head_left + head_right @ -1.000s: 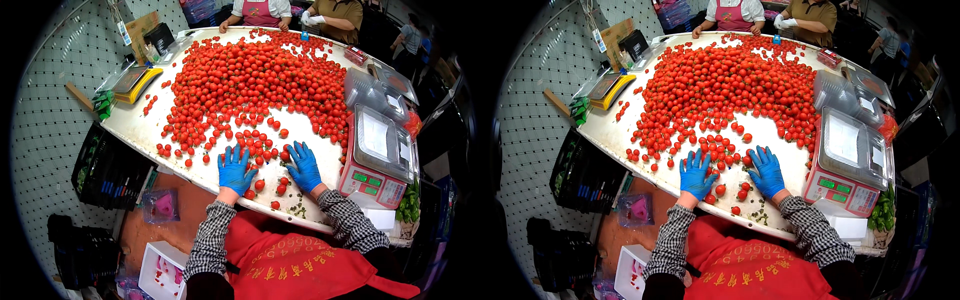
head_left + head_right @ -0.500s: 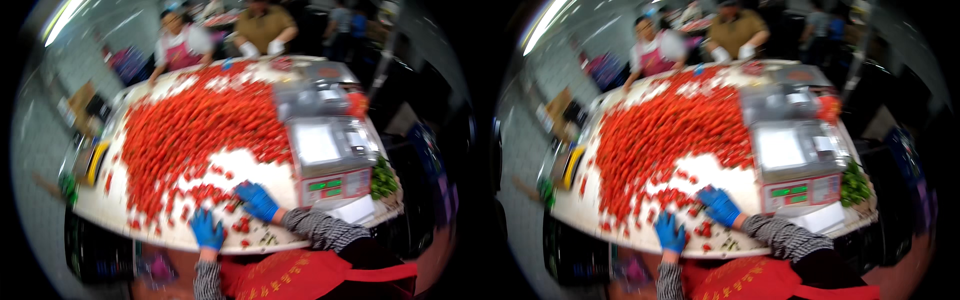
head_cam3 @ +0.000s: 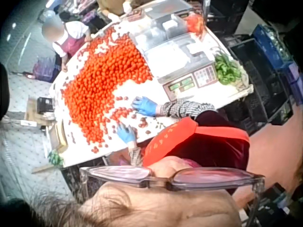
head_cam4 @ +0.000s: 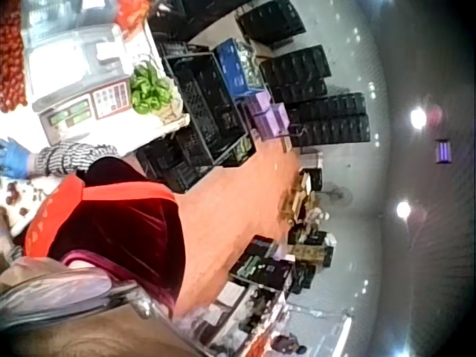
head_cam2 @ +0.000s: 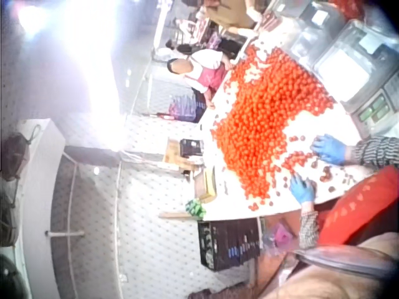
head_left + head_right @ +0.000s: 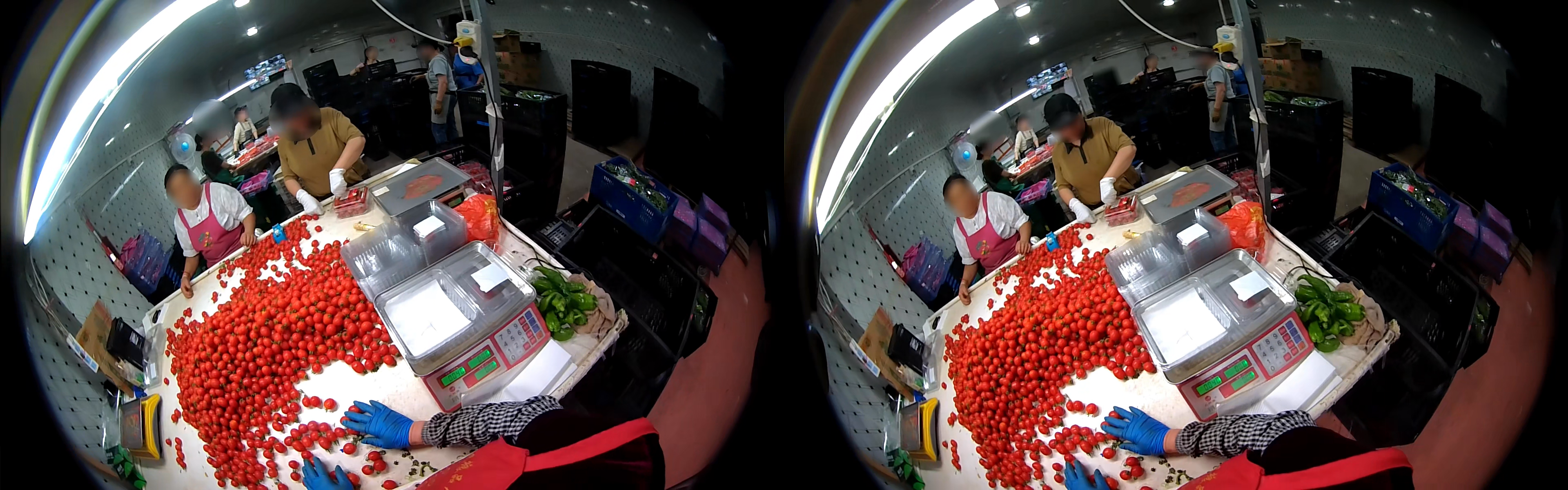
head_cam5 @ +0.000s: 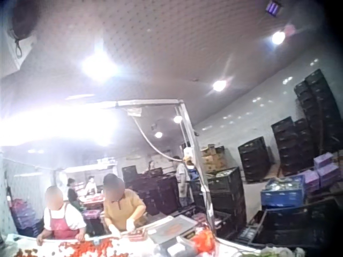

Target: The person sorts cherry tomatoes on a large table, picking them by hand and placing them into clear plastic containers on a digital scale. The person wears blue gloves and a red apron while working alongside other staff in a commercial packing area.

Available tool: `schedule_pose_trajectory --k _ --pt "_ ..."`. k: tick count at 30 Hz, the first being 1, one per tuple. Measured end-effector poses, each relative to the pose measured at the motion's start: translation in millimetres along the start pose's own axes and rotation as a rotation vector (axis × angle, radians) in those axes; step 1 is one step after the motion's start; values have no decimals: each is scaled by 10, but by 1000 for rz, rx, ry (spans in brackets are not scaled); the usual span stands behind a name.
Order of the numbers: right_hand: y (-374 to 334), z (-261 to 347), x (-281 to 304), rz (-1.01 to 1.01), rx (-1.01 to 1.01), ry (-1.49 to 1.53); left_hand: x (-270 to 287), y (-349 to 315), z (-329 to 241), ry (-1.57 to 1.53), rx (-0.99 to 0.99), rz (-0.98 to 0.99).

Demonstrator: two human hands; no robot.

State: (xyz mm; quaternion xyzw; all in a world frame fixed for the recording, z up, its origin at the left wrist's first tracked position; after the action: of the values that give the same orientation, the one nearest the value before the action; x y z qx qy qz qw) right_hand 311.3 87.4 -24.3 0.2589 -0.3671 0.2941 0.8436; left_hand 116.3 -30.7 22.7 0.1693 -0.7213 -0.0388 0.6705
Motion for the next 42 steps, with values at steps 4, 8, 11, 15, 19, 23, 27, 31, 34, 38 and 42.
schedule_pose_trajectory --k 4,8,11,15,19,23,27,31,34,38,42 --pt "12 -8 -26 -6 7 -27 -46 35 -26 43 -22 31" --pt "36 -13 -50 -61 22 -4 -210 53 -136 41 -128 -14" --pt "100 -40 -51 -44 -32 -59 -364 256 -62 29 -91 132" --pt "181 -13 -41 -41 17 -114 -541 427 36 -45 -165 -11" --pt "189 6 -13 -48 -8 -43 -608 512 147 -41 -135 -55" --pt "160 -26 -33 -101 112 -112 -585 544 117 -68 -169 -61" --pt "101 -100 -83 -172 71 -23 -516 530 38 -24 -197 -6" --pt "68 -136 -73 -160 64 63 -506 433 -118 -367 -204 -31" --pt "16 -126 31 -205 56 61 -463 382 -267 -315 -205 1" --pt "-116 -124 219 -481 134 97 -311 353 -507 -2 -127 171" --pt "-179 -155 274 -580 170 139 -155 361 -756 130 -83 266"
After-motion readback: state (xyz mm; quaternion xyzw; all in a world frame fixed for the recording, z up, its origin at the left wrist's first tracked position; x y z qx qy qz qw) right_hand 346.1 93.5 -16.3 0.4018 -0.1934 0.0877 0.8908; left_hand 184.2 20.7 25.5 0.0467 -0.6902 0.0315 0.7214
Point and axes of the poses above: each hand's wrist, its own y-axis towards the middle knuckle, its own x-axis out of the back of the hand, z = x × y, the point moved 2 cm from there along y, towards the middle knuckle, and after that the axes turned 13 degrees about y, right-handed, at the moved point
